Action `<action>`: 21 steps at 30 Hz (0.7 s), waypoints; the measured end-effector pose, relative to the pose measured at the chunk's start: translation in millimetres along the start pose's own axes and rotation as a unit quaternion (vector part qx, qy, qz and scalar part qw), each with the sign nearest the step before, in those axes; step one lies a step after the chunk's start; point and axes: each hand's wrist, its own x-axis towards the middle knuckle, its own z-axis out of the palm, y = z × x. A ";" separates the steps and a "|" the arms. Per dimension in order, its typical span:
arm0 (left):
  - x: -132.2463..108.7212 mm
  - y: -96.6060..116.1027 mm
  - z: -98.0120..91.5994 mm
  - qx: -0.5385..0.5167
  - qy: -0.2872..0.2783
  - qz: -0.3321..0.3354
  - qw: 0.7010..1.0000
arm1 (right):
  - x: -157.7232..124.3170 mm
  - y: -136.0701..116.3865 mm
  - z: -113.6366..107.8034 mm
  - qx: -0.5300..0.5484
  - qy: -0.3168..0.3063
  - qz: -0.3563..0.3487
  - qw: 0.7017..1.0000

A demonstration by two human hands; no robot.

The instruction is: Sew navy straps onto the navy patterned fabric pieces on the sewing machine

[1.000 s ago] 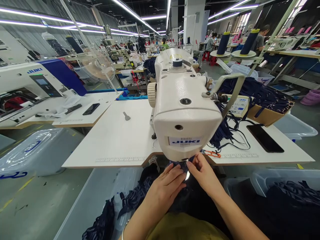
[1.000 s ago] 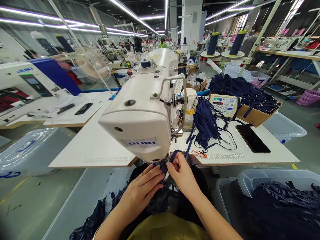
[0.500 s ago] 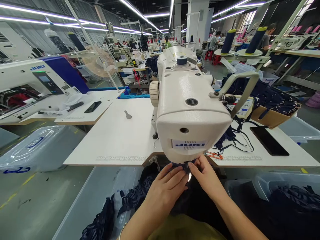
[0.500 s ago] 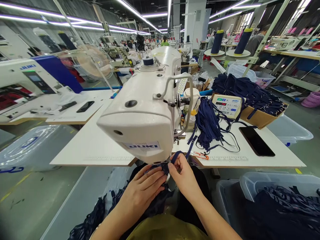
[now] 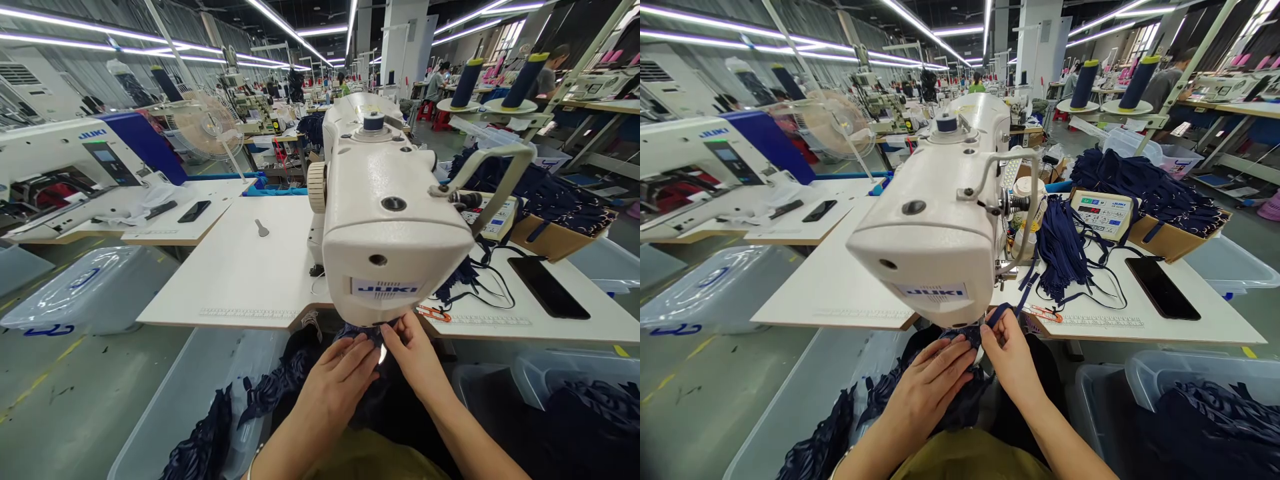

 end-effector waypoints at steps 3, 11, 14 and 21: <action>-0.2 -0.7 -0.6 0.005 -0.012 0.011 1.000 | -1.0 1.4 0.5 -0.008 -0.006 0.000 1.000; 5.3 2.2 -7.9 0.027 -0.054 -0.019 0.998 | 8.7 -1.8 -9.0 -0.038 -0.036 -0.034 0.998; 6.4 7.6 -5.9 0.046 -0.039 -0.055 0.997 | 22.7 -4.5 -17.0 -0.068 -0.062 -0.042 0.995; 5.7 17.3 5.0 0.120 0.004 -0.098 0.988 | 47.1 -11.5 -13.1 -0.124 -0.089 -0.082 0.985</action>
